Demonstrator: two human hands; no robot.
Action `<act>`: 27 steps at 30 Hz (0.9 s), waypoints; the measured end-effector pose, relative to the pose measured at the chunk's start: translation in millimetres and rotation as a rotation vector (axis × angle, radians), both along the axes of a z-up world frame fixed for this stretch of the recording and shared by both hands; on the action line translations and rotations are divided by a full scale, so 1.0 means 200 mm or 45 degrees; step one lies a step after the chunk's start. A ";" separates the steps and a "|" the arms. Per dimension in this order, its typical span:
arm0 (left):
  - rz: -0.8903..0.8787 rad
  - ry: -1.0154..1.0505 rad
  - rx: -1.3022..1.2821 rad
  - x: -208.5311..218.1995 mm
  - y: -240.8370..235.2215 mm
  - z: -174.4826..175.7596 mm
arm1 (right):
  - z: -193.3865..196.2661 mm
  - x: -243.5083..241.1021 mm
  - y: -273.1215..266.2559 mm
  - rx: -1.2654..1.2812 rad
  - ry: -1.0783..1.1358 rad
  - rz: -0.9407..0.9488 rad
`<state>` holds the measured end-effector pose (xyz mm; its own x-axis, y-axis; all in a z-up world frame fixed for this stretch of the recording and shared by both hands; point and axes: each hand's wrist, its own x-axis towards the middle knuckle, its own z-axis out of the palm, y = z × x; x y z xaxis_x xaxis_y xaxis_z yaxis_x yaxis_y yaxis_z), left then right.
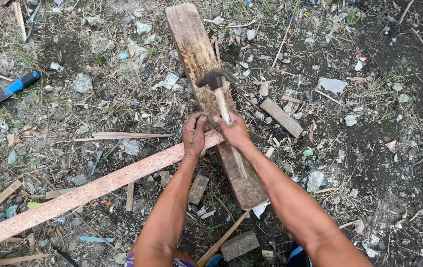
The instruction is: The person hammers nails into wooden planks using a hammer. They position the planks on a wooden block, drive nails in, and then move the planks to a nearby stack.
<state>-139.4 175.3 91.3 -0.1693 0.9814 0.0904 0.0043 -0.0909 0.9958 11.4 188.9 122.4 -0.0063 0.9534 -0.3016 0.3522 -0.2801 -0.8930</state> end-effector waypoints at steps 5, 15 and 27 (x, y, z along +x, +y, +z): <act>-0.014 -0.134 -0.143 0.02 -0.01 0.00 | -0.04 0.02 -0.04 -0.292 0.096 0.017; -0.203 0.463 -0.060 0.04 -0.02 -0.02 | -0.14 0.21 -0.22 -0.021 -0.223 -0.128; -0.456 0.772 0.256 0.02 -0.01 0.10 | 0.18 0.53 -0.66 0.114 -0.513 0.008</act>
<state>-134.9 172.9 112.0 0.2963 0.9216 0.2507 0.4853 -0.3714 0.7916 118.4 56.3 158.4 0.0894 0.9763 -0.1969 0.6799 -0.2043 -0.7042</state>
